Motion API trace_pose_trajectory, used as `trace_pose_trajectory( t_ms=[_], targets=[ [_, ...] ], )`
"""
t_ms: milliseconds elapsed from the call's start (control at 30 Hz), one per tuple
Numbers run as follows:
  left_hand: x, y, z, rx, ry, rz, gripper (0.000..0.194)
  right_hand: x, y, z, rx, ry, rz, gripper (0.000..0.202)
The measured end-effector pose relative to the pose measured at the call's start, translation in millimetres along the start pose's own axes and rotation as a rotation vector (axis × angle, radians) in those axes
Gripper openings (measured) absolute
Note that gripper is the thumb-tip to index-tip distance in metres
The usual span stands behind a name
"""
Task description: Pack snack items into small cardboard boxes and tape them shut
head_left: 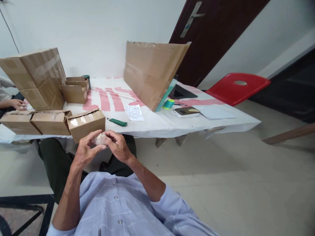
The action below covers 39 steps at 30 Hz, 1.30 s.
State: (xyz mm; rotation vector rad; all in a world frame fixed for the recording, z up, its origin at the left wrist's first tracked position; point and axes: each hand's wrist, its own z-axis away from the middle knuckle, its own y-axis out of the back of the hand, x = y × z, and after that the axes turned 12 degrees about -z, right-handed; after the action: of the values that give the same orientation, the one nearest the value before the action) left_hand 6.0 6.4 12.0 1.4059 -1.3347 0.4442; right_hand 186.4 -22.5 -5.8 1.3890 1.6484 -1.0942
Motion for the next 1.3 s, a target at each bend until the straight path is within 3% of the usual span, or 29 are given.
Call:
trace_pose_trajectory(
  t_ms=[100, 200, 333, 533, 733, 867, 1067, 1167, 1233, 1300],
  targets=[
    [6, 5.3, 0, -0.093, -0.016, -0.134, 0.074, 5, -1, -1, 0.008, -0.089, -0.093, 0.043],
    [11, 9.6, -1, -0.161, -0.047, -0.219, 0.061, 12, -2, 0, 0.003, -0.138, -0.150, 0.048],
    [9, 11.0, -1, -0.132, -0.061, -0.262, 0.047, 11, -2, 1, -0.023, -0.152, -0.137, 0.053],
    [2, 8.5, -3, -0.085, -0.001, -0.230, 0.045, 5, 1, 1, -0.079, -0.089, -0.061, 0.052],
    [-12, -4.5, -11, -0.085, 0.101, -0.199, 0.060, 21, 15, 1, -0.009, -0.194, -0.196, 0.061],
    [-15, -17.0, -17, -0.092, 0.120, -0.195, 0.063, 23, 29, 3, 0.002, -0.140, -0.078, 0.054],
    [-7, -33.2, -25, -0.167, 0.067, -0.281, 0.049, 33, 41, 10, 0.028, -0.056, 0.098, 0.045],
    [-8, -31.1, -26, -0.133, 0.009, -0.338, 0.056, 39, 69, 2, 0.163, -0.023, 0.125, 0.047],
    [-9, -20.0, -25, 0.034, -0.064, -0.397, 0.059, 40, 109, -13, 0.353, -0.009, 0.190, 0.048],
    [-10, 0.1, -21, 0.282, -0.141, -0.502, 0.053, 38, 159, -34, 0.549, -0.068, 0.326, 0.043]
  ],
)
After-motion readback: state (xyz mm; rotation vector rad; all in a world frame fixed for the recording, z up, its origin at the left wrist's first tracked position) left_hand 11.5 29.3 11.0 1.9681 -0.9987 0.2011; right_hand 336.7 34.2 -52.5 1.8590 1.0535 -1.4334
